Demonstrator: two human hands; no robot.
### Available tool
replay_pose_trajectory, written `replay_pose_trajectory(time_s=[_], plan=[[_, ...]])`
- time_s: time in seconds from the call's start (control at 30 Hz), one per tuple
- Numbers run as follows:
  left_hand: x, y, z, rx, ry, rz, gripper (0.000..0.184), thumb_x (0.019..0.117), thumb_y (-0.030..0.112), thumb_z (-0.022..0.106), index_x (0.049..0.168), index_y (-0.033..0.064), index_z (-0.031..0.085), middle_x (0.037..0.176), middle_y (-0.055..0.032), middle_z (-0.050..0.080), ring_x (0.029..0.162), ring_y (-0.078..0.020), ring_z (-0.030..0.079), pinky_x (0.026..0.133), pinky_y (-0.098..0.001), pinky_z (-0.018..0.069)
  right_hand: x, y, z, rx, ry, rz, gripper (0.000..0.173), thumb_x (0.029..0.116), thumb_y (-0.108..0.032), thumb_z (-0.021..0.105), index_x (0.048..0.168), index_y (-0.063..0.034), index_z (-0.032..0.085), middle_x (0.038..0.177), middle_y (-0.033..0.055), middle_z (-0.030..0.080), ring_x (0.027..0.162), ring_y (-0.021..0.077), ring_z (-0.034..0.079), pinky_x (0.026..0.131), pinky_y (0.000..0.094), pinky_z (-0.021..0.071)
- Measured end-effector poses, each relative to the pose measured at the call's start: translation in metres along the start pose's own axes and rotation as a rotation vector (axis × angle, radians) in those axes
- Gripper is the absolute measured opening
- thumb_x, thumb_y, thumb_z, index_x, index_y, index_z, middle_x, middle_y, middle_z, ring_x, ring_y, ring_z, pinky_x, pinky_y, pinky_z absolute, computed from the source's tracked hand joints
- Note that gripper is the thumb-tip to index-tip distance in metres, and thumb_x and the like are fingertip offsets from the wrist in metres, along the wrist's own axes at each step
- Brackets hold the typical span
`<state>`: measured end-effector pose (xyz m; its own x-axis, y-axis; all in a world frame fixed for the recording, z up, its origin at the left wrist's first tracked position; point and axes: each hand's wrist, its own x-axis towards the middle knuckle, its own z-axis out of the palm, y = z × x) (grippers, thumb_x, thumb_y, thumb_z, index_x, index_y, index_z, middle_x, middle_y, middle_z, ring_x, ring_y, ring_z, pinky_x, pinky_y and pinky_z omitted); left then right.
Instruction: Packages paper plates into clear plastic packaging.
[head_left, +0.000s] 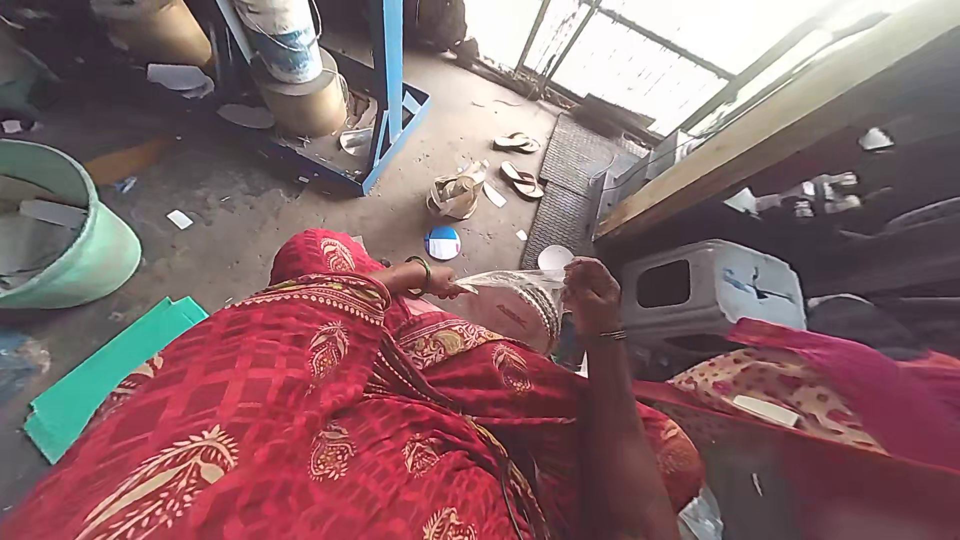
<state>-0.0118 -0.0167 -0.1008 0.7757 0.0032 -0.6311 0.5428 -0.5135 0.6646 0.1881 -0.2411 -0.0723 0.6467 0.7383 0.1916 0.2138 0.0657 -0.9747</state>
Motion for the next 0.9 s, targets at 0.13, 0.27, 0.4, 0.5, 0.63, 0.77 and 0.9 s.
replay_pose_trajectory(time_s=[0.13, 0.27, 0.4, 0.5, 0.63, 0.77, 0.9], plan=[[-0.006, 0.002, 0.005, -0.139, -0.068, 0.049, 0.052, 0.112, 0.039, 0.036, 0.091, -0.0005, 0.064, 0.068, -0.0002, 0.048, 0.055, -0.0073, 0.041, 0.056, -0.0265, 0.0388, -0.004, 0.003, -0.021, -0.067, 0.095, 0.022, 0.012, 0.0951, -0.004, 0.064, 0.106, -0.0025, 0.07, 0.093, 0.0001, 0.072, 0.065, 0.0066, 0.063, 0.061, 0.0262, 0.0576], [-0.019, 0.02, -0.005, -0.459, 0.028, 0.158, 0.047, 0.1129, 0.037, 0.032, 0.084, 0.0078, 0.054, 0.062, 0.0061, 0.039, 0.05, -0.0028, 0.038, 0.049, -0.0202, 0.0333, -0.001, 0.011, -0.029, -0.051, 0.165, 0.118, 0.01, 0.0956, -0.003, 0.066, 0.104, -0.0016, 0.07, 0.086, 0.0002, 0.071, 0.064, 0.0091, 0.066, 0.064, 0.03, 0.0609], [-0.012, 0.024, -0.019, -0.963, 0.272, 0.289, 0.042, 0.1125, 0.031, 0.035, 0.074, 0.0168, 0.046, 0.057, 0.0082, 0.04, 0.045, -0.002, 0.035, 0.044, -0.0177, 0.0297, -0.001, 0.013, -0.029, -0.005, 0.105, 0.132, 0.01, 0.0961, -0.006, 0.065, 0.104, -0.0033, 0.069, 0.087, 0.0002, 0.071, 0.071, 0.0094, 0.067, 0.07, 0.0309, 0.0606], [-0.005, 0.018, -0.015, -1.019, 0.412, 0.365, 0.044, 0.1115, 0.032, 0.038, 0.071, 0.0175, 0.046, 0.053, 0.0107, 0.039, 0.044, 0.0003, 0.034, 0.043, -0.0167, 0.0295, -0.004, 0.014, -0.018, 0.057, 0.04, 0.08, 0.011, 0.0949, -0.006, 0.064, 0.105, -0.0075, 0.068, 0.091, -0.0032, 0.071, 0.074, 0.0076, 0.067, 0.072, 0.03, 0.0606], [-0.002, 0.005, -0.022, -0.196, 0.613, 0.24, 0.05, 0.1098, 0.038, 0.045, 0.093, -0.0056, 0.062, 0.073, -0.0134, 0.055, 0.068, -0.0235, 0.055, 0.069, -0.0422, 0.0484, -0.004, 0.006, -0.006, 0.127, 0.038, -0.001, 0.014, 0.0966, -0.001, 0.059, 0.105, -0.0096, 0.066, 0.093, -0.005, 0.069, 0.077, 0.0062, 0.065, 0.073, 0.0286, 0.0598], [-0.017, 0.009, -0.026, 0.285, 0.52, -0.101, 0.051, 0.1086, 0.044, 0.046, 0.138, 0.0027, 0.054, 0.115, -0.0293, 0.068, 0.112, -0.049, 0.065, 0.096, -0.0674, 0.0482, 0.0, -0.001, -0.014, -0.13, -0.011, -0.127, 0.014, 0.1016, -0.007, 0.055, 0.104, -0.0001, 0.067, 0.098, 0.0025, 0.066, 0.078, 0.0075, 0.065, 0.072, 0.029, 0.0598], [-0.001, 0.003, -0.011, 0.436, 0.387, 0.094, 0.05, 0.0997, 0.039, 0.066, 0.141, 0.0128, 0.058, 0.119, -0.0236, 0.069, 0.111, -0.0445, 0.066, 0.095, -0.0662, 0.049, 0.002, -0.004, -0.012, -0.219, -0.129, -0.225, 0.021, 0.1034, -0.011, 0.053, 0.095, -0.0001, 0.068, 0.096, 0.0043, 0.066, 0.084, 0.009, 0.063, 0.079, 0.0299, 0.0569]])
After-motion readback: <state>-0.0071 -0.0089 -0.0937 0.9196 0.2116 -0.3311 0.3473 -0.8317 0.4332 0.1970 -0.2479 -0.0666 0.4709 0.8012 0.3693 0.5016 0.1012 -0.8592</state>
